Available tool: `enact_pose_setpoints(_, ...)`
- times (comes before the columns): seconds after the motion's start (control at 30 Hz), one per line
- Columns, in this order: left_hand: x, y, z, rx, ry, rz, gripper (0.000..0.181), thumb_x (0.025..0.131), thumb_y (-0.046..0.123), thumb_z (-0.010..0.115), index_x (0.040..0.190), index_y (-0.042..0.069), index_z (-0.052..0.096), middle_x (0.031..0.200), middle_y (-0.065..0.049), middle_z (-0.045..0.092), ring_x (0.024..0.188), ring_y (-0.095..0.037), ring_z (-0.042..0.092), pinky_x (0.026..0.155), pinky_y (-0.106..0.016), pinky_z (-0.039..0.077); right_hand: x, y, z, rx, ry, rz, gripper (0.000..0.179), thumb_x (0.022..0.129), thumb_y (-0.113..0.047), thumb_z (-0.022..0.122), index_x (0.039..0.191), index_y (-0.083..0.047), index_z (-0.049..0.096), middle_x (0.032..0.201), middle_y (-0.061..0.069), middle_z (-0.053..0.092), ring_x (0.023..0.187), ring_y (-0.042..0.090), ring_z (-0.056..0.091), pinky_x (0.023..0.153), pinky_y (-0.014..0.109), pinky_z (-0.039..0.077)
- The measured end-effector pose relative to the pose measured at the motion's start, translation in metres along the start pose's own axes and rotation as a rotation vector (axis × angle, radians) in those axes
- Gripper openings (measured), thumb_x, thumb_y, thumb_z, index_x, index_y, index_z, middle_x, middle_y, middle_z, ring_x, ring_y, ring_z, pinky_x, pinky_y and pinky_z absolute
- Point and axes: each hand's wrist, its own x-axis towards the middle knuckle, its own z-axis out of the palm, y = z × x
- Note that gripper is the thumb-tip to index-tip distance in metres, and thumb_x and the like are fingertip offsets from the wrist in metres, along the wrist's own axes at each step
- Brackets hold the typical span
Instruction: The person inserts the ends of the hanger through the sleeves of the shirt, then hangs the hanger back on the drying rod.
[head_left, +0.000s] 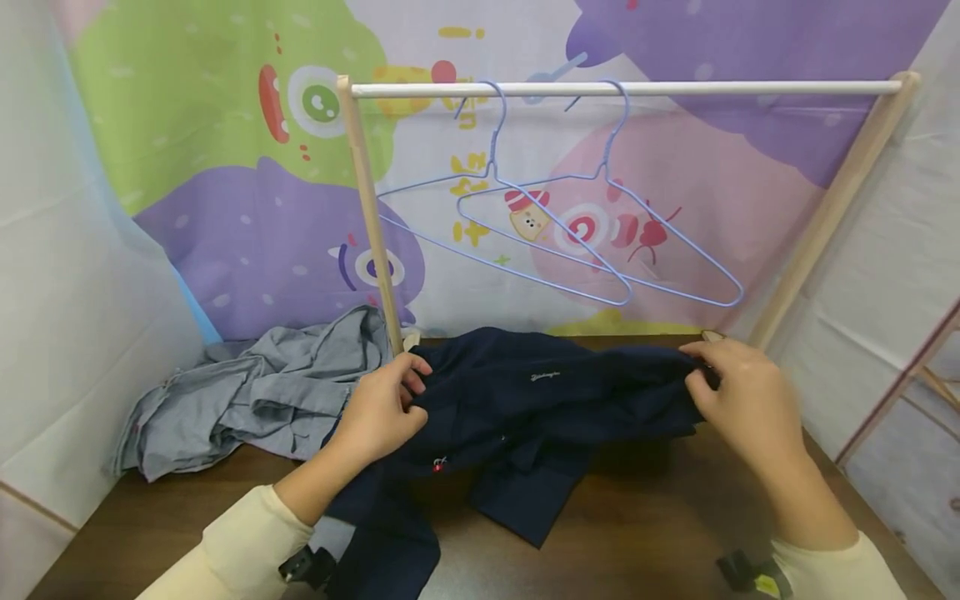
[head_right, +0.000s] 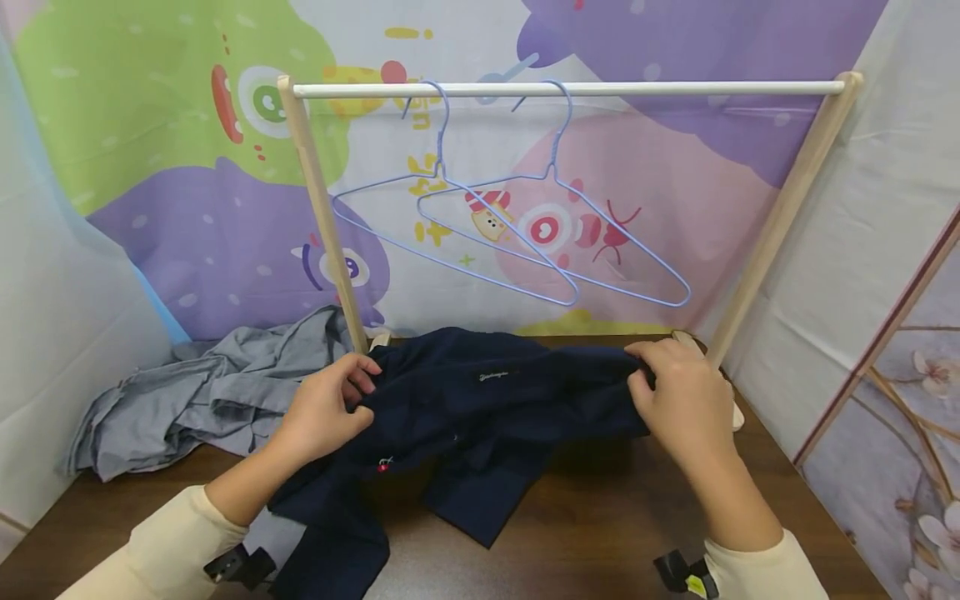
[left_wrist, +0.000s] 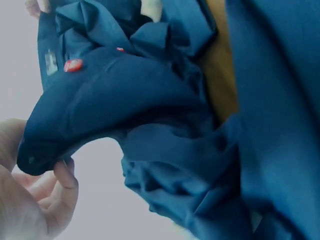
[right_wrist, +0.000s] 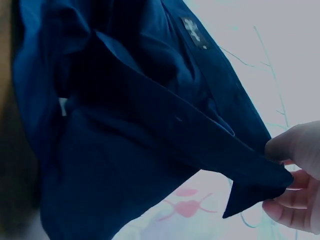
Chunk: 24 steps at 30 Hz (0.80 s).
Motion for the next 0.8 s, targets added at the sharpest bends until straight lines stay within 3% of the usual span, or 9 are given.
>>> enact_pose_setpoints(0.1, 0.002, -0.001, -0.006, 0.093, 0.072, 0.069, 0.042, 0.067, -0.008, 0.064, 0.106, 0.009, 0.062, 0.084, -0.001, 0.060, 0.067, -0.013, 0.056, 0.060, -0.032, 0.046, 0.002, 0.001, -0.002, -0.007, 0.043, -0.008, 0.026, 0.071, 0.003, 0.066, 0.095, -0.002, 0.074, 0.099, 0.020, 0.070, 0.083, 0.041, 0.066, 0.057, 0.053, 0.047)
enact_pose_setpoints(0.27, 0.009, -0.010, -0.010, 0.247, 0.217, 0.163, 0.033, 0.072, -0.011, 0.063, 0.099, 0.008, 0.064, 0.084, -0.004, 0.060, 0.070, -0.020, 0.057, 0.058, -0.036, 0.047, 0.003, 0.006, 0.020, 0.000, -0.020, -0.035, 0.023, 0.072, 0.003, 0.067, 0.094, -0.001, 0.074, 0.091, 0.018, 0.070, 0.066, 0.032, 0.059, 0.046, 0.043, 0.043)
enact_pose_setpoints(0.4, 0.017, -0.027, -0.005, 0.350, 0.293, 0.222, 0.024, 0.075, -0.013, 0.061, 0.086, 0.009, 0.063, 0.083, -0.005, 0.059, 0.072, -0.025, 0.057, 0.052, -0.038, 0.047, -0.001, 0.013, 0.051, 0.026, -0.117, -0.022, 0.022, 0.076, 0.004, 0.069, 0.097, 0.000, 0.074, 0.089, 0.017, 0.070, 0.065, 0.026, 0.056, 0.050, 0.039, 0.044)
enact_pose_setpoints(0.5, 0.023, -0.041, 0.002, 0.425, 0.263, 0.229, 0.022, 0.078, -0.013, 0.061, 0.081, 0.008, 0.065, 0.083, -0.006, 0.058, 0.074, -0.027, 0.059, 0.053, -0.039, 0.049, -0.003, 0.016, 0.071, 0.026, -0.180, 0.018, 0.021, 0.078, 0.002, 0.070, 0.098, -0.001, 0.073, 0.092, 0.016, 0.070, 0.073, 0.032, 0.064, 0.057, 0.044, 0.050)
enact_pose_setpoints(0.6, 0.024, -0.051, 0.010, 0.458, 0.170, 0.190, 0.022, 0.079, -0.012, 0.062, 0.081, 0.008, 0.068, 0.087, -0.006, 0.059, 0.076, -0.028, 0.061, 0.053, -0.039, 0.051, -0.005, 0.017, 0.084, 0.024, -0.266, 0.052, 0.020, 0.079, 0.000, 0.071, 0.099, -0.001, 0.074, 0.095, 0.017, 0.070, 0.082, 0.037, 0.066, 0.063, 0.049, 0.052)
enact_pose_setpoints(0.7, 0.021, -0.056, 0.014, 0.437, 0.071, 0.134, 0.023, 0.077, -0.012, 0.063, 0.083, 0.010, 0.067, 0.088, -0.006, 0.060, 0.073, -0.027, 0.061, 0.051, -0.036, 0.049, -0.007, 0.017, 0.088, 0.030, -0.378, 0.059, 0.021, 0.079, -0.001, 0.071, 0.100, -0.001, 0.073, 0.097, 0.019, 0.070, 0.085, 0.039, 0.066, 0.067, 0.051, 0.053)
enact_pose_setpoints(0.8, 0.018, -0.059, 0.014, 0.359, 0.015, 0.087, 0.024, 0.073, -0.010, 0.065, 0.086, 0.010, 0.065, 0.087, -0.005, 0.060, 0.071, -0.024, 0.060, 0.054, -0.036, 0.049, -0.008, 0.015, 0.088, 0.060, -0.465, 0.066, 0.024, 0.079, -0.002, 0.071, 0.103, -0.001, 0.072, 0.096, 0.018, 0.071, 0.085, 0.037, 0.067, 0.070, 0.051, 0.053)
